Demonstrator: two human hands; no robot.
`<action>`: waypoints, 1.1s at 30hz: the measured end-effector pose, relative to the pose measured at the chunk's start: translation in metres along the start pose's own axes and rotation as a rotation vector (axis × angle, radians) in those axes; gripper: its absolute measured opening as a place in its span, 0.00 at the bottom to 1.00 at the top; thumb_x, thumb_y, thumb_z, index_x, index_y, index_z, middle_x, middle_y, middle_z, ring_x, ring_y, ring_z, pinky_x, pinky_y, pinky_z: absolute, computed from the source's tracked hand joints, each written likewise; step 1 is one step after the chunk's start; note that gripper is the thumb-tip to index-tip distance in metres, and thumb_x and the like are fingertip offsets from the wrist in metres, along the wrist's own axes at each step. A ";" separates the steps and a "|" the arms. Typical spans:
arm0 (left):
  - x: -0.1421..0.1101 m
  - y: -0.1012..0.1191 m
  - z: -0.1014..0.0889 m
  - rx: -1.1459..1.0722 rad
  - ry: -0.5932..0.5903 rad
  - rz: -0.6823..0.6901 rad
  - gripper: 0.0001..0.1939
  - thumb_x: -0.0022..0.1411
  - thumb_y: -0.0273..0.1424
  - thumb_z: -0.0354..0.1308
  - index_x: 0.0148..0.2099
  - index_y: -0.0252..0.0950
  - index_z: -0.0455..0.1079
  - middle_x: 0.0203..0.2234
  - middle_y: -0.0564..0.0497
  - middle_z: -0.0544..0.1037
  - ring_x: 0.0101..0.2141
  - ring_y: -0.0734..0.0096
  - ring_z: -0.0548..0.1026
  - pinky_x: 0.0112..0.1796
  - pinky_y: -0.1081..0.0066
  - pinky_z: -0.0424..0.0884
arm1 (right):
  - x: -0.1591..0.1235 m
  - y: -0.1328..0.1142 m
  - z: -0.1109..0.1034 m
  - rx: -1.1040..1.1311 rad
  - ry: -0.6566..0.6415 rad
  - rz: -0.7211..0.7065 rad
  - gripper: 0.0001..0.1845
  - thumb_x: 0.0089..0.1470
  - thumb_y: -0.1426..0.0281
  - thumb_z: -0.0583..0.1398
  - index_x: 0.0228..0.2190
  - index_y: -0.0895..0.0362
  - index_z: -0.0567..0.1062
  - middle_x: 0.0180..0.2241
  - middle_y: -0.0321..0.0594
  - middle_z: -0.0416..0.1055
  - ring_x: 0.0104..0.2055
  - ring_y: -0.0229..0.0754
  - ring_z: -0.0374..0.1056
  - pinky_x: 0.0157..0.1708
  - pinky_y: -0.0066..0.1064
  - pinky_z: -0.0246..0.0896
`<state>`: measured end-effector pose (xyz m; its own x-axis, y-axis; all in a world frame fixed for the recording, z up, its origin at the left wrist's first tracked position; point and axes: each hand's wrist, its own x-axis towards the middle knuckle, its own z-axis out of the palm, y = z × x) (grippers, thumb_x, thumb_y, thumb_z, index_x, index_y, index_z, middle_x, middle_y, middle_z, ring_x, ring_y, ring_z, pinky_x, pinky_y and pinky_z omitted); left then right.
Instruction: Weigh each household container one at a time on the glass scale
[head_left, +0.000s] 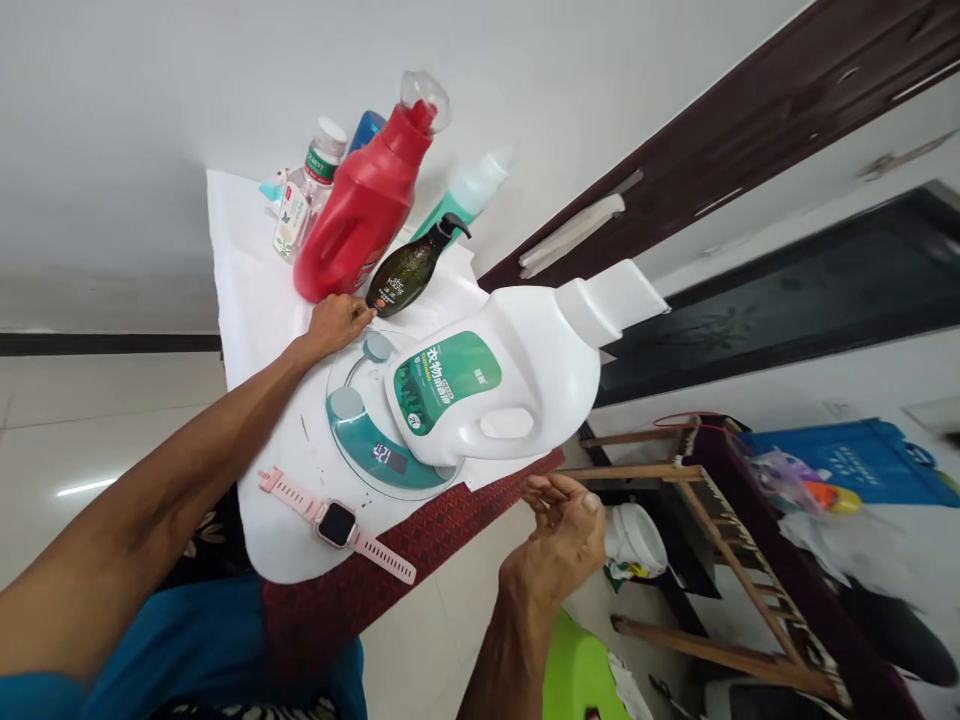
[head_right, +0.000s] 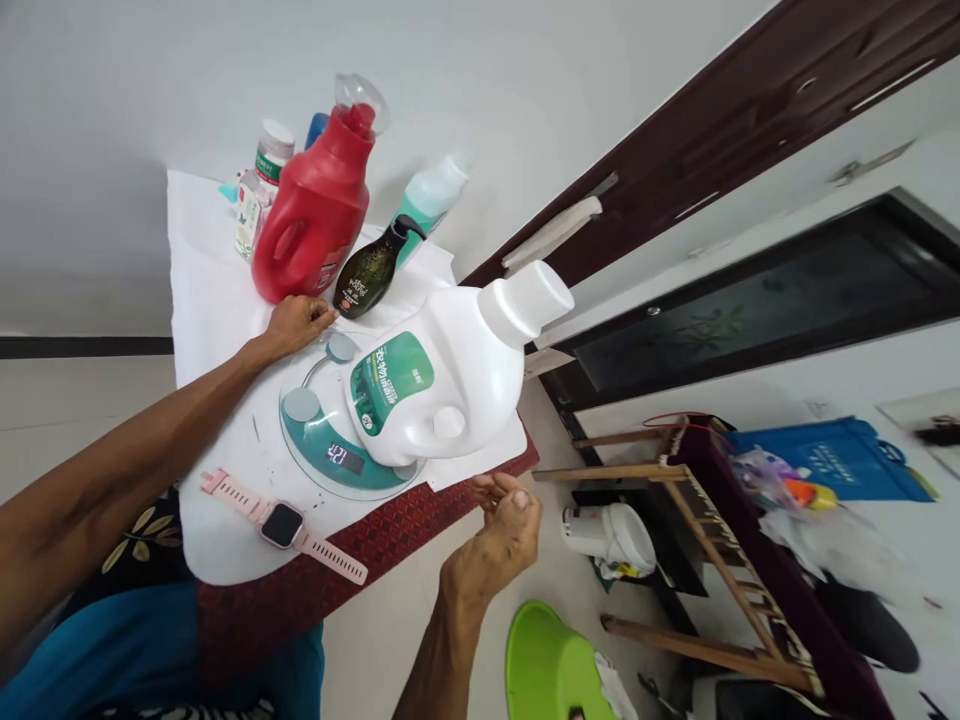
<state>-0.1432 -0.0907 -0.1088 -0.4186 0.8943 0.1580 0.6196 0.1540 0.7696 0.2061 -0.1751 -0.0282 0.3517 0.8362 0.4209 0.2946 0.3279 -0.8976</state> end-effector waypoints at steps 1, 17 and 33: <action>0.000 0.000 0.001 0.000 0.001 0.001 0.17 0.72 0.37 0.57 0.30 0.36 0.73 0.24 0.47 0.74 0.28 0.63 0.67 0.32 0.64 0.54 | 0.000 0.000 0.000 0.017 -0.012 0.023 0.29 0.60 0.40 0.64 0.38 0.55 0.77 0.32 0.36 0.78 0.36 0.42 0.74 0.40 0.37 0.68; 0.012 -0.005 0.007 0.003 0.033 -0.059 0.20 0.73 0.40 0.56 0.30 0.36 0.76 0.25 0.47 0.77 0.29 0.62 0.72 0.33 0.65 0.58 | 0.045 -0.055 0.092 0.435 -0.332 0.197 0.33 0.46 0.46 0.77 0.27 0.51 0.64 0.19 0.21 0.52 0.18 0.28 0.47 0.16 0.23 0.47; 0.016 0.000 0.009 0.113 -0.025 -0.096 0.20 0.76 0.41 0.55 0.35 0.37 0.80 0.32 0.44 0.85 0.36 0.57 0.81 0.34 0.65 0.61 | 0.165 -0.011 0.277 0.291 0.081 0.155 0.26 0.58 0.49 0.71 0.23 0.49 0.67 0.19 0.27 0.58 0.23 0.39 0.60 0.21 0.33 0.66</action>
<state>-0.1441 -0.0721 -0.1120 -0.4633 0.8834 0.0706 0.6492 0.2842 0.7055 0.0148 0.0813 0.0151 0.4455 0.8521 0.2747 -0.0296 0.3207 -0.9467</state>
